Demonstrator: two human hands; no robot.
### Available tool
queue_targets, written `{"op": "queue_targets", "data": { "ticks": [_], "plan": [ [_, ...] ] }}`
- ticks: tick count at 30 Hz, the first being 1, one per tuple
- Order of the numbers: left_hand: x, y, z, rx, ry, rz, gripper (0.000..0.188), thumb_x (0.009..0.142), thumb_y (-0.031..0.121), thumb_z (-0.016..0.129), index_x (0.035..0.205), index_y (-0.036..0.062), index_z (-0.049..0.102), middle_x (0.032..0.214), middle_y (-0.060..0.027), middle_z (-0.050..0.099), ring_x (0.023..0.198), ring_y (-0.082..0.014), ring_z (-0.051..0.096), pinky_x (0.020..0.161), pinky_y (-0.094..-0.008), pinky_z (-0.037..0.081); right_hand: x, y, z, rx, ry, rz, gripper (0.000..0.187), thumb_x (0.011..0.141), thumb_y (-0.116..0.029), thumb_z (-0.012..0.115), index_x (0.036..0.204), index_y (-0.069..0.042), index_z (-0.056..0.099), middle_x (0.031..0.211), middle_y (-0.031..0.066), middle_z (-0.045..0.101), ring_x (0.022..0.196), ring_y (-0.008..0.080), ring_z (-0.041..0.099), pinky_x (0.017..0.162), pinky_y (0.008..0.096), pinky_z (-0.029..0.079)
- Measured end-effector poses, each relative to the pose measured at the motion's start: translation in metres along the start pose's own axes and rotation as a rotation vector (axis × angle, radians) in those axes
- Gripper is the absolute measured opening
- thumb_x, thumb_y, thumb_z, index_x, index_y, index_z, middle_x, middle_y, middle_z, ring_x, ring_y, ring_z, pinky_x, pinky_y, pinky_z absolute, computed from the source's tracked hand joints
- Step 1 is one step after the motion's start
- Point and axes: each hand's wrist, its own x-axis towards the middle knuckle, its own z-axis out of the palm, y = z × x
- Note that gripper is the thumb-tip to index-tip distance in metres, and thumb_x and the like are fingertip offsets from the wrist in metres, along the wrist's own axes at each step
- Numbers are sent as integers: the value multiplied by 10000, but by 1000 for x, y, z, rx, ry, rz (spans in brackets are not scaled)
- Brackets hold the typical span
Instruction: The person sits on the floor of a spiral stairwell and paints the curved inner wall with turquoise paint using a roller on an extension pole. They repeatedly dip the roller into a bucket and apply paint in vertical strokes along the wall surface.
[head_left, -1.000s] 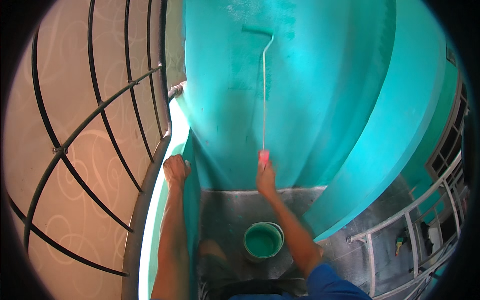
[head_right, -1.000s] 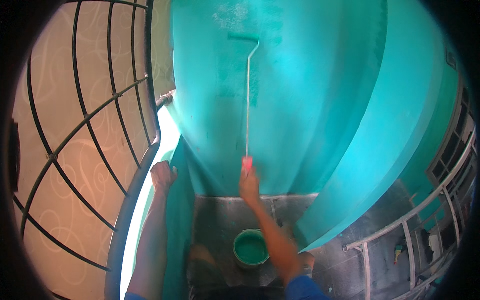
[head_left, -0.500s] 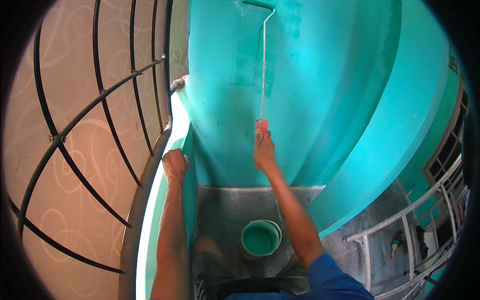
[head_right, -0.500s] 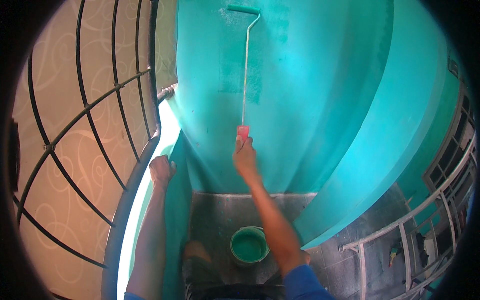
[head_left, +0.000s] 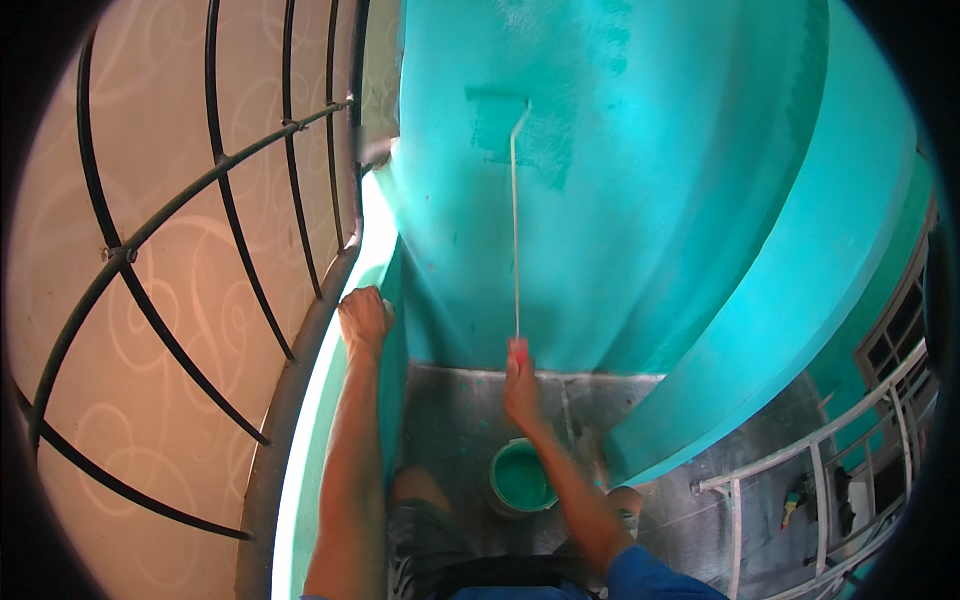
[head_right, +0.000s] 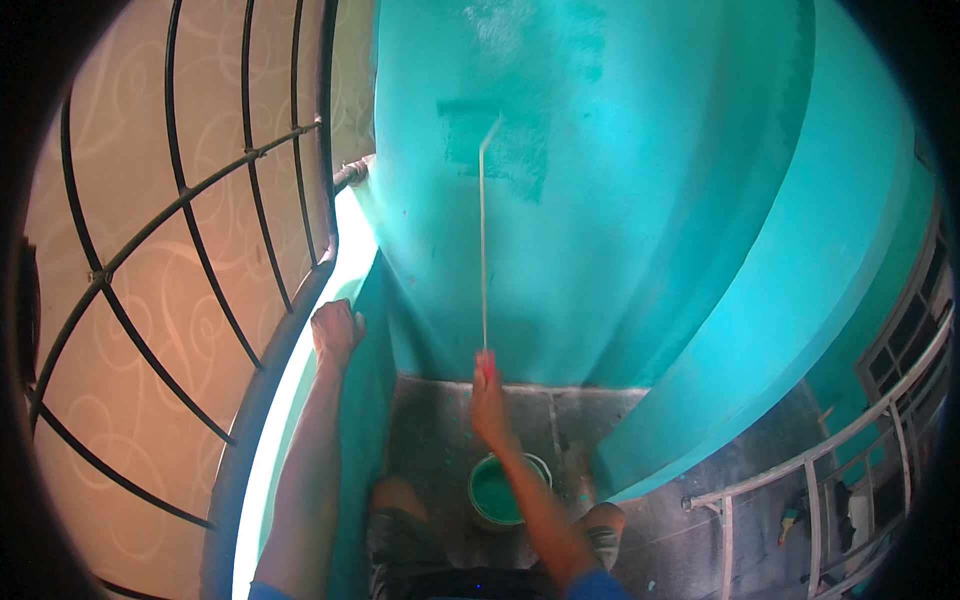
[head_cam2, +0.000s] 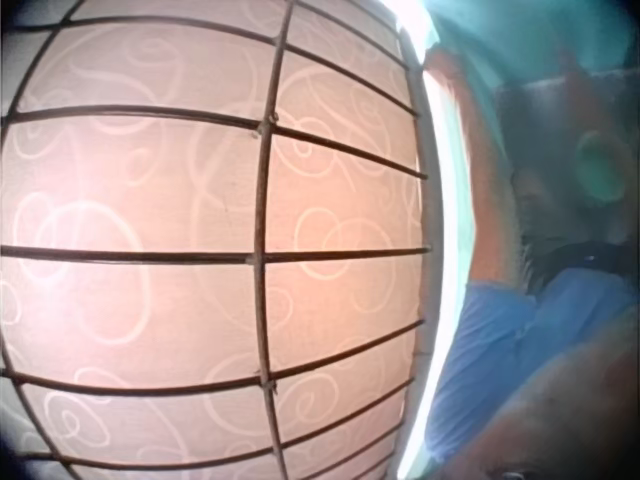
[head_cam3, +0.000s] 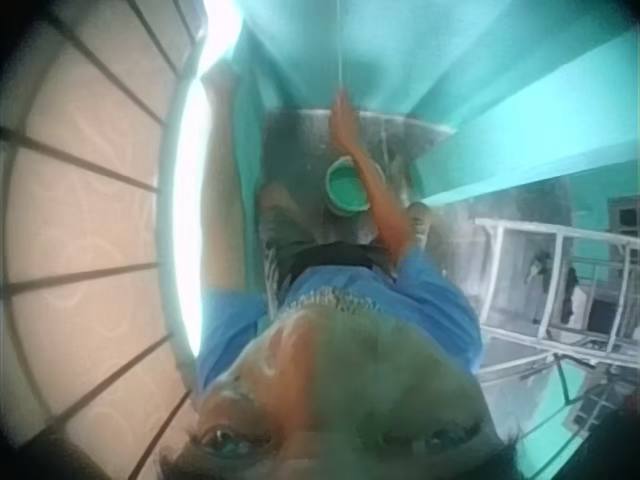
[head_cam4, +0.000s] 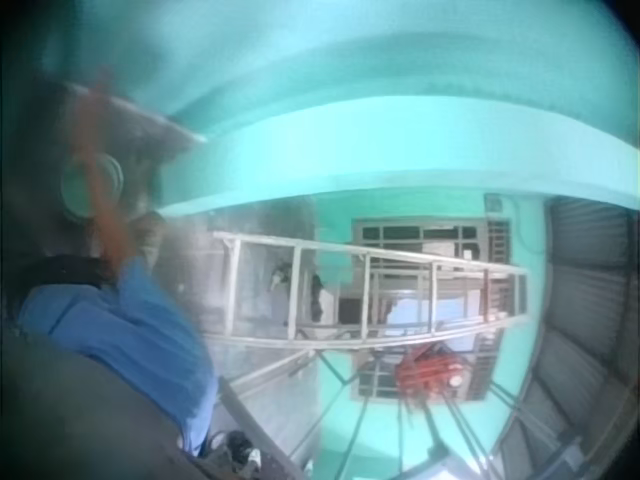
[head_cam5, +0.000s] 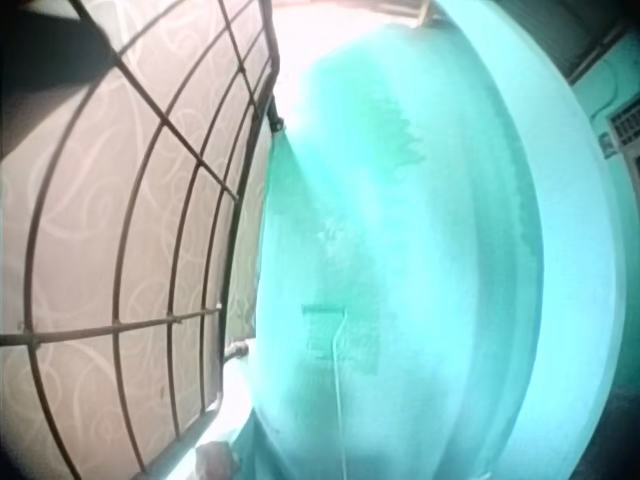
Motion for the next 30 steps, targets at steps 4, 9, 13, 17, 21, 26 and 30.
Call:
{"op": "queue_targets", "data": {
  "ticks": [4,9,13,17,21,26,30],
  "plan": [
    [-1,-7,3,4,14,5,171,715,205,648,676,38,654,697,-145,653,667,-259,663,628,-345,526,68,-73,1,-60,-61,94,378,966,-303,362,1176,8,402,1017,307,562,960,490,524,769,526,436],
    [2,-3,-1,-3,-21,-13,193,720,233,659,691,42,655,717,-142,658,696,-262,665,652,-348,528,41,-39,38,-57,-23,56,418,960,-326,365,1158,42,383,922,357,552,866,529,528,733,567,423],
    [2,-2,1,-22,-21,-6,203,719,246,664,703,44,656,725,-142,658,701,-265,664,665,-348,527,-58,21,57,-100,15,-32,386,955,-290,394,1166,33,408,1012,324,558,927,498,536,768,556,421],
    [0,-6,2,-22,-24,-43,199,713,239,666,704,40,656,731,-145,657,700,-270,663,669,-351,525,-62,0,60,38,-15,30,337,954,-253,411,1144,22,452,1054,298,559,975,472,532,780,513,441],
    [0,-6,1,-32,-25,-40,190,710,226,671,710,37,656,731,-146,657,701,-274,662,668,-358,525,28,-75,50,60,39,-74,336,958,-271,399,1096,31,451,972,295,583,929,478,548,741,525,450],
    [0,-3,0,-25,-48,-29,192,710,228,668,712,37,655,727,-148,656,696,-277,661,662,-365,526,60,-102,58,-32,-5,91,344,957,-288,395,989,52,428,819,329,569,813,512,546,661,548,439],
    [0,-8,1,-29,-40,-34,198,713,235,665,710,36,655,729,-148,657,700,-276,662,661,-369,526,-27,-51,85,53,-51,105,328,957,-254,403,1129,17,472,1052,315,544,1003,465,520,808,515,435]
  ]
}}
